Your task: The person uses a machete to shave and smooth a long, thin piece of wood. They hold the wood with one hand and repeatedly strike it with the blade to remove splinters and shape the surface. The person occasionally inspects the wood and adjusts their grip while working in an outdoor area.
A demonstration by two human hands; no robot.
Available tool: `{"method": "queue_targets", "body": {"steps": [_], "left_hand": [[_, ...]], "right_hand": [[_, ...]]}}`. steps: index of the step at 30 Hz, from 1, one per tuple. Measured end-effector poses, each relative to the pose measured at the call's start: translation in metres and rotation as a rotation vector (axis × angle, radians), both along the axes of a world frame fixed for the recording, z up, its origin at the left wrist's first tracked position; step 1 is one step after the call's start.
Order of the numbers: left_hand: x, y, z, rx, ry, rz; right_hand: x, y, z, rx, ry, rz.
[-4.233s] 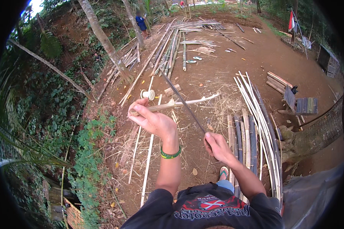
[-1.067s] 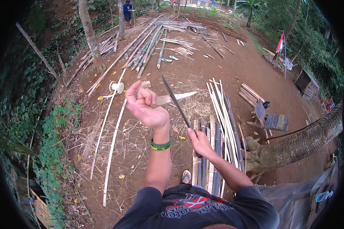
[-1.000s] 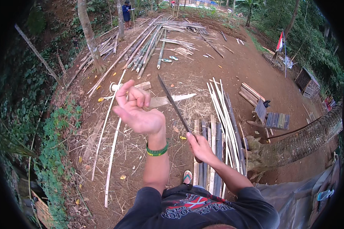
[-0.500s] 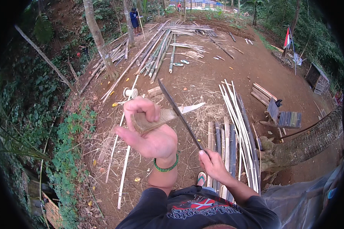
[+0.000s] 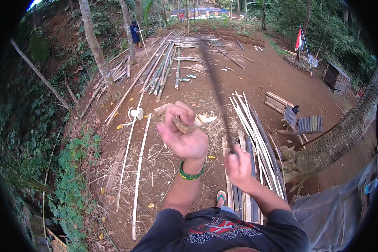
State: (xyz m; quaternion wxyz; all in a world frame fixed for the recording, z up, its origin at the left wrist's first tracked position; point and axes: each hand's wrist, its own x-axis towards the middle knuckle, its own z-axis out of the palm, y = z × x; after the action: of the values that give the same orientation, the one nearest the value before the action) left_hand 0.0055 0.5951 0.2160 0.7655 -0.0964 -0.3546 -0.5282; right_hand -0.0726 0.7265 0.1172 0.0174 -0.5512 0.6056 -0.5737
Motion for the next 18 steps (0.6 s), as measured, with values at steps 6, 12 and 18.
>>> {"method": "queue_targets", "body": {"steps": [6, 12, 18], "left_hand": [[0.006, -0.006, -0.032, -0.03, -0.036, -0.03], [0.009, -0.002, -0.041, -0.038, -0.041, -0.07], [0.013, -0.002, -0.038, -0.042, -0.026, -0.025]], "right_hand": [[-0.036, -0.007, -0.092, 0.699, -0.293, -0.146], [-0.007, 0.003, -0.037, 0.558, -0.251, 0.047], [-0.025, -0.013, -0.071, 0.369, -0.079, 0.064]]}}
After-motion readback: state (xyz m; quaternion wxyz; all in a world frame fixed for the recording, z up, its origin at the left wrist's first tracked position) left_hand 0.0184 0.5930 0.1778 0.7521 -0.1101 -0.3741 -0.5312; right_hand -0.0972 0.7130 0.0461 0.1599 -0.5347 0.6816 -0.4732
